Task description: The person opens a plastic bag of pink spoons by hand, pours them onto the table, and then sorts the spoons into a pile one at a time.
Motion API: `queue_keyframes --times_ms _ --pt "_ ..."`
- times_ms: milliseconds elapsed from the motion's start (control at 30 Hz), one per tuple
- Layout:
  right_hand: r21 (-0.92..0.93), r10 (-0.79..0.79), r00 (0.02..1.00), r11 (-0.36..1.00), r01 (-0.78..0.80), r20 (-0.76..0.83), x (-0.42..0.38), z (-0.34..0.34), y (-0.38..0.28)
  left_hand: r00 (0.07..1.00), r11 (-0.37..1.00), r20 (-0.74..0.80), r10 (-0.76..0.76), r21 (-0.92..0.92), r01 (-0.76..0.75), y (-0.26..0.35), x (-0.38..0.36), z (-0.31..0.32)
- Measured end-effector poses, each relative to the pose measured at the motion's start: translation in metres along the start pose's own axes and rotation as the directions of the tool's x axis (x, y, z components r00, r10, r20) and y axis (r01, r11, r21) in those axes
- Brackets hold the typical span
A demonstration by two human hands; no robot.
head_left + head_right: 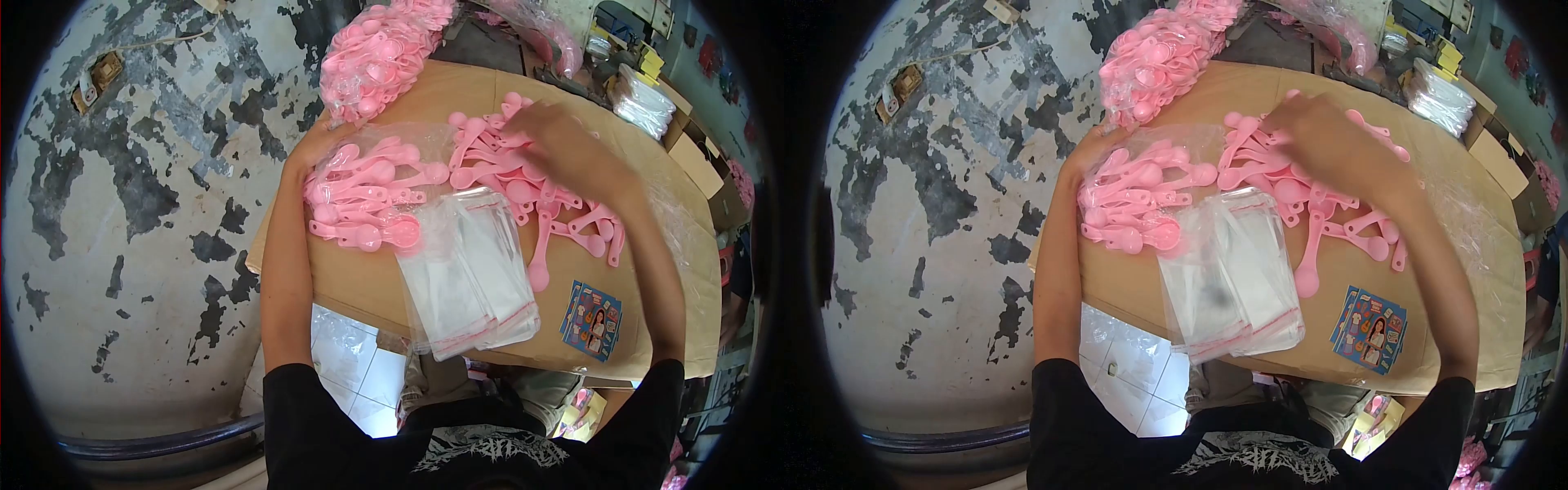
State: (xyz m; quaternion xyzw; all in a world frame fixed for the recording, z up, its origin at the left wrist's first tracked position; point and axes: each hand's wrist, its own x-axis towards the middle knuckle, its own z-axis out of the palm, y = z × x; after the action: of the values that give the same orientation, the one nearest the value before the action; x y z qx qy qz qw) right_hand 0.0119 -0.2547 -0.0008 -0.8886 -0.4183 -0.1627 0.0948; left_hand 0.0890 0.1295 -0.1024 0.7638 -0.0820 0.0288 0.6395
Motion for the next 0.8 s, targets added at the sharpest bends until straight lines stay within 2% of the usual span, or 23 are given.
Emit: queue_keyframes --times_ms 67,133,233,333,433,500,533,600,667,733,800 --pt "0.077 -0.247 0.966 0.967 0.241 0.078 0.021 0.055 -0.006 0.998 0.997 -0.043 0.039 -0.062 -0.042 -0.002 0.000 0.004" --pt "0.110 -0.120 0.972 0.989 0.099 0.204 0.041 0.076 -0.031 1.000 0.999 0.022 0.004 -0.036 -0.003 -0.006 0.001 -0.004" --pt "0.122 -0.095 0.885 0.992 0.044 0.456 0.081 0.094 -0.035 0.999 1.000 0.038 0.024 -0.002 -0.024 -0.010 0.003 -0.009" --pt "-0.009 -0.159 0.909 0.984 0.176 0.386 0.100 0.126 -0.029 0.997 0.995 0.009 0.074 0.068 -0.075 -0.009 0.005 -0.009" --pt "-0.019 -0.151 0.870 0.983 0.180 0.470 0.102 0.127 -0.033 0.999 0.999 0.044 0.030 0.010 -0.031 -0.018 0.009 -0.015" --pt "-0.183 -0.176 0.963 0.959 0.214 0.203 0.093 0.141 -0.034 0.997 1.000 0.073 -0.001 -0.026 0.003 -0.016 0.008 -0.012" --pt "-0.269 -0.199 0.978 0.940 0.208 0.061 0.089 0.148 -0.032 0.998 1.000 0.070 -0.006 -0.022 0.008 -0.010 0.005 -0.010" --pt "-0.141 -0.133 0.932 0.972 0.190 0.337 0.098 0.146 -0.020 0.998 1.000 0.064 -0.022 0.002 0.022 -0.002 -0.001 -0.006" --pt "-0.133 -0.089 0.898 0.978 0.161 0.432 0.102 0.142 -0.015 0.998 1.000 0.056 0.002 -0.001 -0.002 -0.015 0.007 -0.012" --pt "-0.242 -0.039 0.930 0.961 0.136 0.366 0.098 0.133 -0.020 0.999 1.000 0.045 0.012 0.026 -0.013 -0.014 0.009 -0.013" --pt "-0.189 0.027 0.927 0.981 0.048 0.373 0.095 0.120 -0.026 0.999 0.998 0.034 0.004 0.070 -0.006 -0.016 0.009 -0.014"
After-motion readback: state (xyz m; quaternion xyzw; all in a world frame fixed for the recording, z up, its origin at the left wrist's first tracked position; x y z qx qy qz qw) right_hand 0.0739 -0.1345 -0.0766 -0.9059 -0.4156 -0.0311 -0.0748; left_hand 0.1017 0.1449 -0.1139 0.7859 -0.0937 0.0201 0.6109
